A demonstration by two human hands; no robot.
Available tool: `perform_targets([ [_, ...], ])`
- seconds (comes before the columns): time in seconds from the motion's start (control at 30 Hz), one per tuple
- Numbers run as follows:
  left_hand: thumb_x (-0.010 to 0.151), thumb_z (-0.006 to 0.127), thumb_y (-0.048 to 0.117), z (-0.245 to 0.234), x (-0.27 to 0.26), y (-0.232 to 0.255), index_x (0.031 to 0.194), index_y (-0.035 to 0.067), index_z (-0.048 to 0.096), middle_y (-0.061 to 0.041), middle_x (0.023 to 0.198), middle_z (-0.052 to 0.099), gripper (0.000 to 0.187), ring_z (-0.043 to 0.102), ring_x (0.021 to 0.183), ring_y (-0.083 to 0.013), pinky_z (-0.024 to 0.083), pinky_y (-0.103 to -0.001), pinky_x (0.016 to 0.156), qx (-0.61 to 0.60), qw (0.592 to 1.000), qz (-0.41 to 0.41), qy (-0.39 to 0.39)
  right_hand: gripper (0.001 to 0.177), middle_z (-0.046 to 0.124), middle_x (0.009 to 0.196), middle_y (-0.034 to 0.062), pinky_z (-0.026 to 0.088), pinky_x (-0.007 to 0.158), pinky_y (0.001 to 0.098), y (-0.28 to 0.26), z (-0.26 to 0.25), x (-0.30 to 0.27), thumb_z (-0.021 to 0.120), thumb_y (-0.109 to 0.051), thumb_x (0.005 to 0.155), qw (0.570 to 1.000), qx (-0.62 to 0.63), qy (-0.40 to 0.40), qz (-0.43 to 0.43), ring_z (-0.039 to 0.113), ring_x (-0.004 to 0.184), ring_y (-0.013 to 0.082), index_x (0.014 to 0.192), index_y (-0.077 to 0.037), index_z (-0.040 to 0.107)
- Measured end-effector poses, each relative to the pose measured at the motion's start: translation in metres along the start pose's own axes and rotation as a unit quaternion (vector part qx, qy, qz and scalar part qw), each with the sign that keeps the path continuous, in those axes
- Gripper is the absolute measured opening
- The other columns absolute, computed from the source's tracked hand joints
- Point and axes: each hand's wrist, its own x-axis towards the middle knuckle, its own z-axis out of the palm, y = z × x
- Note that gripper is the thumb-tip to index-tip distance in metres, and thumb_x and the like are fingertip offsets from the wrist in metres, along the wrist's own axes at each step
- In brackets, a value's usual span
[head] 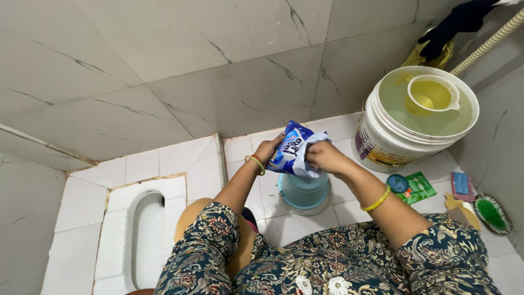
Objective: The person adds detergent to a small bucket of water, rinses a small plastic container, and then washes their hands with liquid soap at a sink.
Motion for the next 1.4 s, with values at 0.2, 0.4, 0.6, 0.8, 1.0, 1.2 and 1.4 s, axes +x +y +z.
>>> perform_targets([
  [0.2, 0.090, 0.066, 0.058, -0.018, -0.007, 0.009, 0.104, -0.010, 0.073, -0.015, 0.088, 0.076, 0.069, 0.072, 0.067, -0.0205, 0.061, -0.035, 0.062, -0.005, 0.998, -0.010, 0.064, 0.017, 0.041, 0.054, -0.0063, 0.016, 0.039, 0.0229, -0.025, -0.023, -0.014, 0.068, -0.022, 0.093, 0.957, 0.241, -0.029, 0.161, 0.027, 0.043, 0.0040, 0.093, -0.008, 0.078],
  [0.4, 0.089, 0.067, 0.058, -0.041, -0.002, 0.002, 0.104, -0.008, 0.073, -0.013, 0.089, 0.076, 0.068, 0.073, 0.068, -0.0197, 0.062, -0.034, 0.064, -0.058, 0.994, 0.011, 0.093, 0.019, 0.039, 0.054, -0.0077, 0.017, 0.038, 0.0229, -0.032, -0.038, -0.022, 0.067, -0.023, 0.095, 0.937, 0.306, -0.013, 0.170, 0.027, 0.043, 0.0043, 0.090, -0.005, 0.073],
  [0.6, 0.088, 0.066, 0.061, -0.063, 0.009, -0.009, 0.104, -0.013, 0.071, -0.015, 0.088, 0.070, 0.075, 0.071, 0.070, -0.0248, 0.061, -0.044, 0.063, -0.026, 0.984, -0.001, 0.175, 0.017, 0.040, 0.055, -0.0076, 0.020, 0.039, 0.0222, -0.020, -0.050, -0.019, 0.066, -0.021, 0.096, 0.934, 0.319, 0.017, 0.160, 0.029, 0.044, 0.0042, 0.098, -0.004, 0.069],
  [0.8, 0.091, 0.062, 0.067, -0.089, 0.024, -0.022, 0.109, -0.013, 0.075, -0.019, 0.097, 0.075, 0.083, 0.070, 0.085, -0.0270, 0.056, -0.041, 0.078, 0.091, 0.961, 0.001, 0.263, 0.020, 0.040, 0.056, -0.0079, 0.020, 0.038, 0.0228, 0.008, -0.060, -0.010, 0.066, -0.023, 0.098, 0.926, 0.344, 0.043, 0.150, 0.030, 0.043, 0.0041, 0.098, -0.003, 0.066],
  [1.0, 0.080, 0.067, 0.063, -0.112, 0.029, -0.021, 0.112, -0.005, 0.071, -0.016, 0.108, 0.075, 0.075, 0.071, 0.091, -0.0245, 0.059, -0.041, 0.079, -0.022, 0.937, 0.167, 0.306, 0.022, 0.044, 0.056, -0.0069, 0.023, 0.040, 0.0234, 0.057, -0.043, 0.004, 0.066, -0.026, 0.098, 0.949, 0.255, 0.104, 0.156, 0.033, 0.044, 0.0054, 0.099, -0.004, 0.073],
  [1.2, 0.097, 0.062, 0.061, -0.107, 0.018, 0.002, 0.113, -0.015, 0.073, -0.024, 0.107, 0.076, 0.078, 0.070, 0.093, -0.0285, 0.055, -0.041, 0.086, 0.023, 0.944, 0.047, 0.327, 0.015, 0.068, 0.064, 0.0080, 0.049, 0.052, 0.0399, 0.047, 0.000, -0.023, 0.072, -0.026, 0.090, 0.868, -0.383, 0.277, -0.152, 0.064, 0.057, 0.0278, 0.096, -0.018, 0.083],
  [1.4, 0.093, 0.062, 0.054, -0.077, -0.008, 0.022, 0.117, -0.007, 0.071, -0.013, 0.104, 0.075, 0.066, 0.072, 0.080, -0.0200, 0.060, -0.037, 0.073, -0.125, 0.960, 0.109, 0.226, 0.019, 0.071, 0.068, 0.0045, 0.054, 0.059, 0.0380, 0.012, 0.002, -0.042, 0.065, -0.025, 0.102, 0.777, -0.548, 0.199, -0.236, 0.069, 0.061, 0.0228, 0.097, -0.013, 0.079],
])
